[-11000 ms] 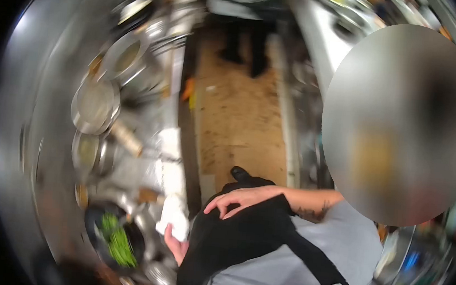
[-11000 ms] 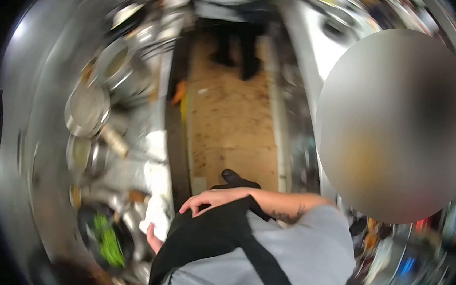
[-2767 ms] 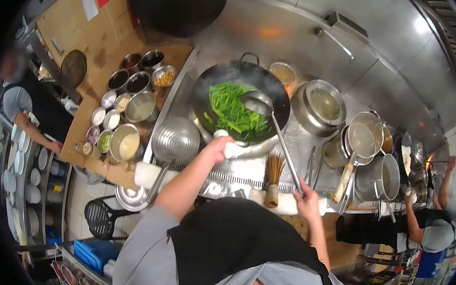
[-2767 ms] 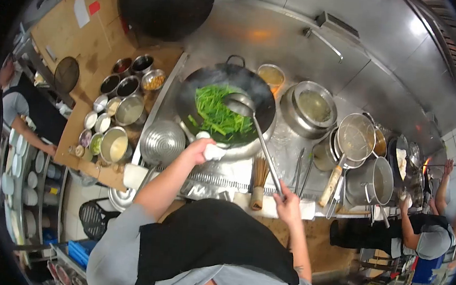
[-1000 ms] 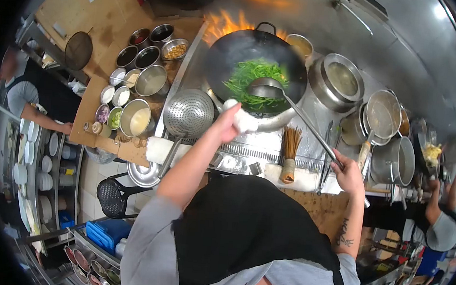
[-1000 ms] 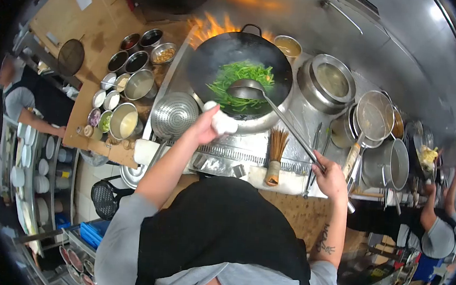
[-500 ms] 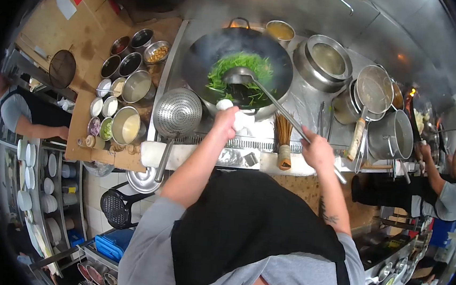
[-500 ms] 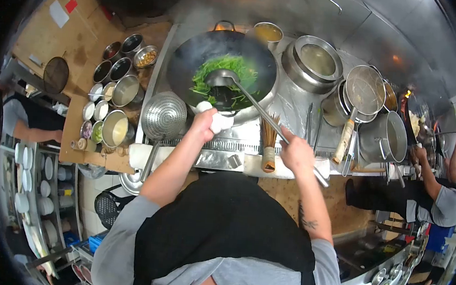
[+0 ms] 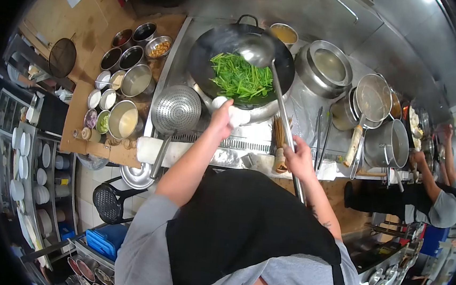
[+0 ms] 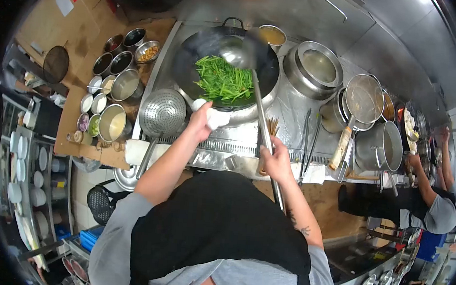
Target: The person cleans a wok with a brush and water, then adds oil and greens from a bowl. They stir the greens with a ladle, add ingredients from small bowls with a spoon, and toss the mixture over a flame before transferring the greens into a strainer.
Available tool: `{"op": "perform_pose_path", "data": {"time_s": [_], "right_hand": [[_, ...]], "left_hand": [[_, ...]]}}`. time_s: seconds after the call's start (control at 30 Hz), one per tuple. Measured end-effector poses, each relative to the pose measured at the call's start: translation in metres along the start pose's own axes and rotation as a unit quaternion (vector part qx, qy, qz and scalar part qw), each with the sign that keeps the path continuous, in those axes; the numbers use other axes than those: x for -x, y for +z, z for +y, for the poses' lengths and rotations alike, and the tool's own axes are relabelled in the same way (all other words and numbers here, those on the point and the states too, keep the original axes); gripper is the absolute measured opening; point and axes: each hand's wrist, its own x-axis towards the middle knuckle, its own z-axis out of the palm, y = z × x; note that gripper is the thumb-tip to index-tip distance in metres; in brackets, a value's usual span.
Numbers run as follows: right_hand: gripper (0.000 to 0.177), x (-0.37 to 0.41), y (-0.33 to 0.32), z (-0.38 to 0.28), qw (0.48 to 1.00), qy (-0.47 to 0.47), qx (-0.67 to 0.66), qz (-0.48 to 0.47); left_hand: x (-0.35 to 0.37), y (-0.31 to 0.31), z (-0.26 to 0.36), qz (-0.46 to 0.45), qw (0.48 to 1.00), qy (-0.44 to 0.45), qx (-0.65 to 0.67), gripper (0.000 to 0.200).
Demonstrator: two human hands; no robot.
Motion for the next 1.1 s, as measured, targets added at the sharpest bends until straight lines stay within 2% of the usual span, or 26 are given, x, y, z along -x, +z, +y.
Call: {"op": "perform_pose_path", "data": {"time_s": [0.03,0.07,0.1,0.13,0.2,0.27,0.3,0.37,0.4,0.47,0.53,0.67,0.77,0.83,0.87,0.9,0.93,1.0,1.1], "right_hand": [[0.042,-0.010,0.002,-0.001,0.999,-0.035,0.021,0.024],[0.045,-0.014,0.002,-0.021,0.996,0.016,0.072,0.043],[0.046,-0.028,-0.001,-0.013,0.993,0.009,0.097,0.059],[0.046,-0.043,-0.001,0.003,0.986,-0.056,0.136,0.081],[0.045,-0.050,0.005,0.004,0.984,-0.053,0.151,0.081],[0.045,-0.041,0.025,-0.026,0.991,0.079,0.097,0.043],[0.047,-0.042,0.026,-0.027,0.995,0.076,0.066,0.000],[0.053,-0.039,0.022,-0.023,0.994,0.077,0.002,-0.081],[0.054,-0.033,0.022,-0.022,0.991,0.023,0.111,-0.066],[0.055,-0.005,0.026,-0.019,0.978,-0.087,0.188,-0.012],[0.055,0.023,0.020,-0.026,0.960,-0.154,0.232,0.002],[0.055,0.068,-0.019,-0.065,0.966,-0.048,0.246,-0.066],[0.054,0.072,-0.010,-0.071,0.965,0.051,0.222,-0.128],[0.052,0.050,0.006,-0.053,0.971,0.073,0.195,-0.117],[0.051,0.035,0.011,-0.030,0.963,-0.037,0.254,-0.084],[0.051,0.021,0.021,-0.041,0.953,0.064,0.286,-0.073],[0.051,0.012,0.023,-0.024,0.960,-0.006,0.278,-0.045],[0.052,0.006,0.016,-0.015,0.954,-0.073,0.289,-0.010],[0.054,0.031,-0.026,-0.028,0.942,-0.044,0.334,-0.007]], "left_hand": [[0.023,-0.007,0.001,-0.001,1.000,0.002,0.004,0.029],[0.041,-0.018,0.002,-0.002,1.000,0.005,0.006,0.030],[0.048,-0.045,-0.001,-0.042,0.999,-0.011,0.011,0.039],[0.053,-0.077,-0.005,-0.072,0.997,-0.031,0.024,0.051],[0.099,-0.116,0.002,-0.121,0.991,-0.020,0.046,0.061],[0.147,-0.122,0.016,-0.090,0.991,-0.026,0.097,0.060],[0.163,-0.126,0.022,-0.073,0.989,-0.031,0.122,0.060],[0.169,-0.155,0.024,-0.105,0.979,-0.023,0.170,0.065],[0.168,-0.165,0.024,-0.082,0.982,-0.009,0.170,0.065],[0.174,-0.160,0.036,-0.054,0.986,0.019,0.156,0.058],[0.177,-0.161,0.043,-0.019,0.989,0.035,0.143,0.053],[0.178,-0.175,0.051,-0.007,0.990,0.028,0.138,0.050],[0.174,-0.177,0.054,-0.012,0.990,0.013,0.137,0.050],[0.175,-0.180,0.054,-0.012,0.991,-0.005,0.136,0.050],[0.174,-0.180,0.054,-0.013,0.990,-0.015,0.140,0.050],[0.173,-0.178,0.053,-0.015,0.989,-0.022,0.145,0.050],[0.174,-0.176,0.054,-0.014,0.990,-0.021,0.140,0.050],[0.176,-0.172,0.053,-0.011,0.991,-0.017,0.136,0.050],[0.180,-0.175,0.047,0.018,0.992,0.017,0.120,0.051]]}}
